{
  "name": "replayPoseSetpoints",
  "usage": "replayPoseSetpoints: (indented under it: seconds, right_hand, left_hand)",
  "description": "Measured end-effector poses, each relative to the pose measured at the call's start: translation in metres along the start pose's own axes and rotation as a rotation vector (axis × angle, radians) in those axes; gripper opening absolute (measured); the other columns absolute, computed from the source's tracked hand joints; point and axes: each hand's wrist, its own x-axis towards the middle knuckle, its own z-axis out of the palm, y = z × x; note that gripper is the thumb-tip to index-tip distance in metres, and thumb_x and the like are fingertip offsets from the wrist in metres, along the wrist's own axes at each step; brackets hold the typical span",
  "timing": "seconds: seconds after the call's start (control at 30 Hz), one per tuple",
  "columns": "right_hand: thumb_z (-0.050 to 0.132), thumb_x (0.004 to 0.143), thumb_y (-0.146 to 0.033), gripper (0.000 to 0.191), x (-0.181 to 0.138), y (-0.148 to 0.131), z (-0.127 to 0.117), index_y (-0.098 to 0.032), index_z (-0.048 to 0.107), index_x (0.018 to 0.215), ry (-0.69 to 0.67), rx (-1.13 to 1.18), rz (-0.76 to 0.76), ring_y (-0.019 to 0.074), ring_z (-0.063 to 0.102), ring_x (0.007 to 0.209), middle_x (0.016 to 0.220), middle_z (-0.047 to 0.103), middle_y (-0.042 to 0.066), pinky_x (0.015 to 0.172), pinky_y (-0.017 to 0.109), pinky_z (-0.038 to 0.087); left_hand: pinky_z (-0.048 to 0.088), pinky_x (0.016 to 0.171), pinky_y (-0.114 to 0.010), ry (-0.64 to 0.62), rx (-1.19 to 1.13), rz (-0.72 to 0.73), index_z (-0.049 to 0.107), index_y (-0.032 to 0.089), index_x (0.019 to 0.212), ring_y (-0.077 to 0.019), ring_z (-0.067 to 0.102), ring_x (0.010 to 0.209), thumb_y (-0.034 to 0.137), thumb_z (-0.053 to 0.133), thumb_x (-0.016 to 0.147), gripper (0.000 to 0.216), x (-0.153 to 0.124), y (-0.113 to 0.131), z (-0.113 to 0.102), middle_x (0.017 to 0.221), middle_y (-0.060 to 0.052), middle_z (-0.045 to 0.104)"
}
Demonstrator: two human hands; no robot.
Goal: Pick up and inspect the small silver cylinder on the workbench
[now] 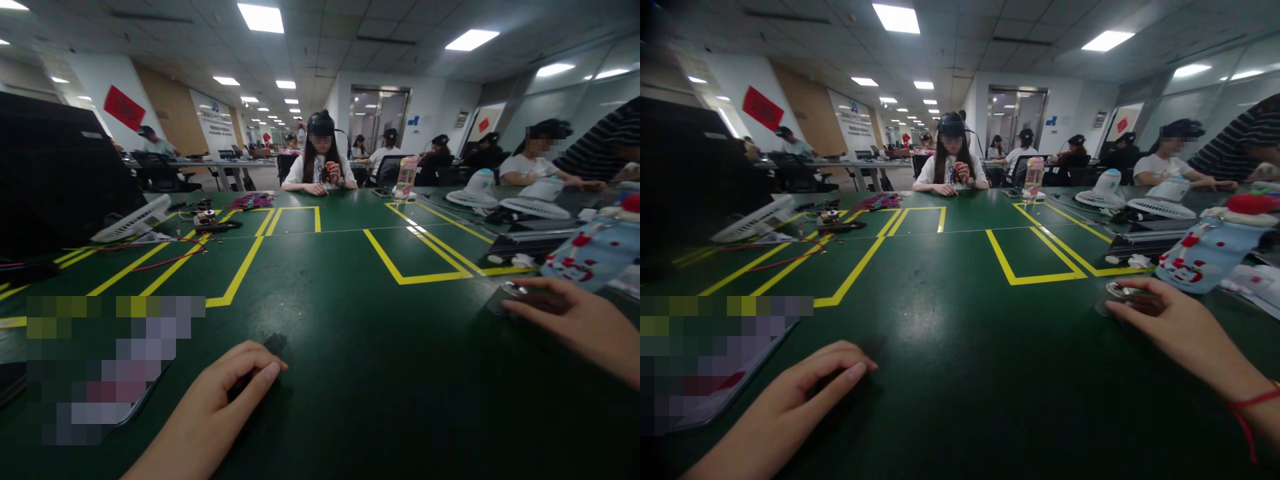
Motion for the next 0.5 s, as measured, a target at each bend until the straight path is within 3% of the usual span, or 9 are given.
replayPoseSetpoints:
  seconds: [0.1,0.17,0.33,0.43,0.5]
  right_hand:
    - [0.066,0.074,-0.048,0.052,-0.006,0.001,0.023,-0.022,0.054,0.117,0.095,0.089,-0.111,0.0201,0.065,0.093,0.113,0.063,0.012,0.079,0.031,0.052]
    - [0.066,0.075,-0.046,0.051,-0.018,-0.013,0.043,-0.021,0.052,0.118,0.114,0.192,-0.266,0.0188,0.063,0.095,0.116,0.061,0.011,0.083,0.031,0.053]
    - [0.058,0.085,-0.031,0.038,-0.075,-0.093,0.087,-0.024,0.047,0.120,-0.195,0.357,-0.756,0.0137,0.058,0.106,0.121,0.055,0.007,0.092,0.029,0.052]
    - [0.055,0.085,-0.022,0.035,-0.099,-0.132,0.102,-0.025,0.045,0.118,-0.347,0.402,-0.898,0.0104,0.056,0.106,0.120,0.054,0.004,0.094,0.026,0.050]
    - [0.054,0.084,-0.019,0.034,-0.104,-0.143,0.108,-0.025,0.045,0.117,-0.400,0.414,-0.927,0.0100,0.055,0.105,0.119,0.054,0.003,0.094,0.026,0.049]
  left_hand:
    - [0.049,0.083,-0.031,-0.010,0.005,0.013,0.068,0.026,0.089,-0.0216,0.064,0.094,0.036,0.046,0.095,0.025,0.001,-0.002,0.002,0.096,0.000,0.067]
    - [0.049,0.083,-0.031,-0.013,0.005,0.017,0.069,0.026,0.088,-0.0219,0.064,0.094,0.036,0.045,0.095,0.026,0.002,-0.003,0.003,0.096,0.000,0.067]
    - [0.049,0.082,-0.032,-0.030,-0.001,0.009,0.067,0.026,0.089,-0.0219,0.063,0.095,0.037,0.044,0.096,0.027,0.001,-0.004,0.003,0.097,-0.001,0.065]
    - [0.048,0.085,-0.034,-0.029,0.026,0.008,0.067,0.025,0.091,-0.0222,0.062,0.096,0.036,0.045,0.096,0.025,0.001,-0.006,0.002,0.098,-0.001,0.065]
    - [0.047,0.087,-0.036,-0.004,0.061,0.005,0.066,0.024,0.094,-0.0227,0.062,0.095,0.035,0.047,0.095,0.022,0.002,-0.003,0.003,0.099,-0.002,0.065]
